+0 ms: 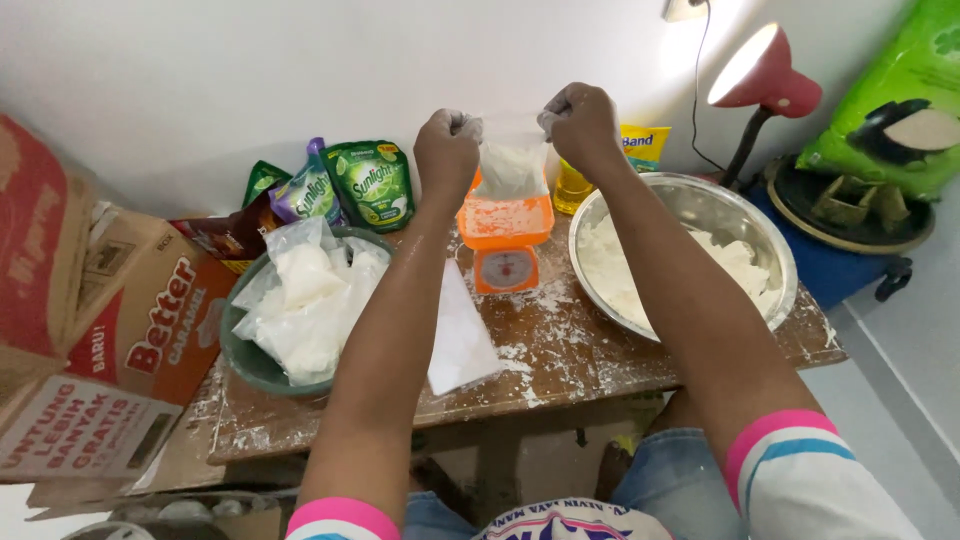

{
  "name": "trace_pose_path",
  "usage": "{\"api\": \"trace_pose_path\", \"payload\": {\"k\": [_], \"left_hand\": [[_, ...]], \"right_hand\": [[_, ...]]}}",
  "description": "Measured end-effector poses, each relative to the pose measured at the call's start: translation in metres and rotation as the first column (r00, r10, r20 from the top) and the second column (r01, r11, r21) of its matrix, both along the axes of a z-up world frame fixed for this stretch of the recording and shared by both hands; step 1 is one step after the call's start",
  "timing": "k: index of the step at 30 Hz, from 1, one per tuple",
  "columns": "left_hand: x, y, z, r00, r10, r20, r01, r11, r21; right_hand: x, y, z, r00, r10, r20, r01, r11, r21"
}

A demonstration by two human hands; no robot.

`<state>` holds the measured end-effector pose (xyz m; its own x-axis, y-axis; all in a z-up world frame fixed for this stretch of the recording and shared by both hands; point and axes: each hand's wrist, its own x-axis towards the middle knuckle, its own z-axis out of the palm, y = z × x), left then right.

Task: Mixing and weighing white powder ingredients in a large bowl using a spoon and a small scale.

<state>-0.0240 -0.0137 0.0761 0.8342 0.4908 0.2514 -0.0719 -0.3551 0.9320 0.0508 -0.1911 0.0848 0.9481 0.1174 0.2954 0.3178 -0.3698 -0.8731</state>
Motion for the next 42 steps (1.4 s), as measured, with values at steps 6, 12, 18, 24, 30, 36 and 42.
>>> {"api": "trace_pose_path", "payload": {"k": [6,12,18,24,30,36,42], "left_hand": [[0.003,-0.026,0.001,0.999,-0.036,-0.005,0.036,0.999,0.009],[0.019,-0.062,-0.033,0.996,-0.094,0.008,0.093,0.993,0.079],[0.037,-0.107,-0.055,0.983,-0.173,-0.055,0.178,0.980,0.093],[0.051,-0.157,-0.073,0.961,-0.265,-0.079,0.271,0.958,0.089],[0.059,-0.189,-0.090,0.955,-0.284,-0.082,0.291,0.953,0.085],[0.045,-0.190,-0.113,0.966,-0.254,-0.041,0.256,0.965,0.050],[0.018,-0.185,-0.157,0.983,-0.175,-0.055,0.180,0.977,0.113]], "right_hand": [[-0.001,-0.031,-0.002,0.999,-0.033,0.001,0.033,0.999,-0.016],[-0.012,-0.084,-0.018,0.992,-0.056,0.113,0.075,0.982,-0.171],[0.002,-0.139,-0.051,0.989,-0.147,0.010,0.148,0.985,-0.090],[-0.016,-0.188,-0.053,0.972,-0.232,0.041,0.236,0.953,-0.188],[-0.019,-0.212,-0.067,0.956,-0.290,0.036,0.291,0.941,-0.171],[-0.016,-0.209,-0.096,0.966,-0.258,-0.028,0.248,0.950,-0.190],[-0.028,-0.187,-0.134,0.960,-0.239,-0.143,0.218,0.964,-0.151]]}}
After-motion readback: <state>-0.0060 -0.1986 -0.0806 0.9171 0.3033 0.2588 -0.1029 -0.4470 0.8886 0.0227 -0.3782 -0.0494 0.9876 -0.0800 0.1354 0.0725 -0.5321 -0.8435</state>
